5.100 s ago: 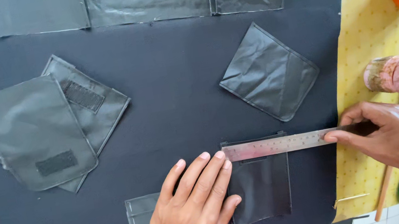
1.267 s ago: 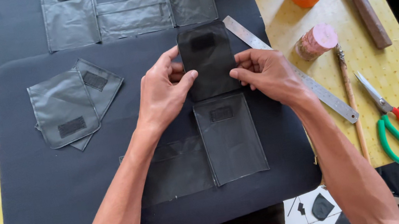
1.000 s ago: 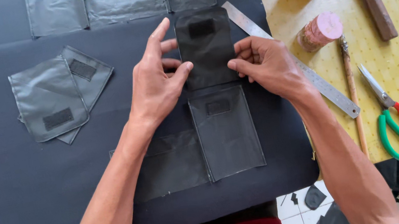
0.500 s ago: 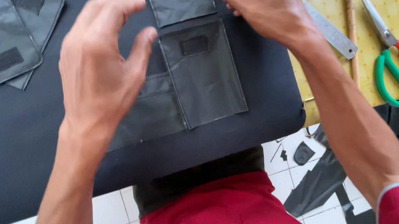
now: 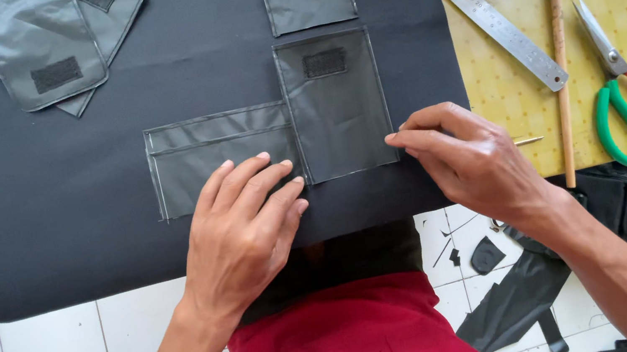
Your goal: The person aligns and pins small black pouches onto a larger black fabric using a metal ruler and pins. They measure the placement of the pouches and secure them with pins before moving to the next pouch.
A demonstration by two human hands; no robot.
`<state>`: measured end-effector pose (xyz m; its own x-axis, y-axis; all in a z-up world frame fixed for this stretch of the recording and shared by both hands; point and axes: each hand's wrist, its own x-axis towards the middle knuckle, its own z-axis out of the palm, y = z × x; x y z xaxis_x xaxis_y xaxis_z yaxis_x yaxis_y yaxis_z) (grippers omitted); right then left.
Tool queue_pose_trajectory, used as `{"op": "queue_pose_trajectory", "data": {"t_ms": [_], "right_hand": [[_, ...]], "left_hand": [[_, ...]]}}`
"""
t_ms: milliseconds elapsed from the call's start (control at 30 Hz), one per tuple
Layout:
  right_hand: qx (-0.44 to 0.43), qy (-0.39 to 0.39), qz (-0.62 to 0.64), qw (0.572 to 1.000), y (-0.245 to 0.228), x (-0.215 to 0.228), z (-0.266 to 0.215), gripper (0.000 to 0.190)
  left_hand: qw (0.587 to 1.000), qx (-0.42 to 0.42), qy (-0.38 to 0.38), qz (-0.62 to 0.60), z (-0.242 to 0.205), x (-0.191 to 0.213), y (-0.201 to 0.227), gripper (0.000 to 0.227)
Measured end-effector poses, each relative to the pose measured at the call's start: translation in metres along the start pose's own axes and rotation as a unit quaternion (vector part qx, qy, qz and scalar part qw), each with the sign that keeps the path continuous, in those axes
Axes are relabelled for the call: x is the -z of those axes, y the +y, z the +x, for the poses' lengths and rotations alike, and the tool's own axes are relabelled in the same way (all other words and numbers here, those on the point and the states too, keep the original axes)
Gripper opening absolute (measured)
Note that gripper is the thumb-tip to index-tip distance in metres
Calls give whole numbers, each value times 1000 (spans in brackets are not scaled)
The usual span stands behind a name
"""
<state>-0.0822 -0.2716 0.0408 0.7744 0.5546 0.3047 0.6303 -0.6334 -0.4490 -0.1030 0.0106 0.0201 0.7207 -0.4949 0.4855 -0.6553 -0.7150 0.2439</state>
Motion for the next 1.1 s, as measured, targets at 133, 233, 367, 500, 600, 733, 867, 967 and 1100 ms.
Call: {"op": "queue_pose_trajectory", "data": {"t_ms": [133,233,367,500,600,733,867,967,1100], "right_hand": [[12,0,-12,1000,4,3,-2,19],[32,-14,-51,998,5,4,-1,18],[90,-7,-56,994,6,4,3,13],[103,-2,-69,992,7,4,3,12],[110,3,-74,991,8,3,5,13],[109,-1,-72,991,10,2,3,15],[100,20,-42,994,10,-3,0,11],[56,38,-8,998,8,-5,-7,8],[62,10,-46,997,11,-3,-18,19]], "left_hand": [[1000,8,9,1,5,-2,2,14],[1000,-4,-15,14,15,-2,2,24],[998,-64,2,-17,24,-5,-2,13],[997,-79,-4,-19,23,-8,-7,11],[997,-74,-1,-39,22,-9,-8,10],[996,-67,-2,-61,22,-10,-9,10],[997,-49,11,-64,20,-8,-7,11],[998,-11,19,-54,17,-8,-6,15],[998,12,38,-44,16,-9,-6,25]]}}
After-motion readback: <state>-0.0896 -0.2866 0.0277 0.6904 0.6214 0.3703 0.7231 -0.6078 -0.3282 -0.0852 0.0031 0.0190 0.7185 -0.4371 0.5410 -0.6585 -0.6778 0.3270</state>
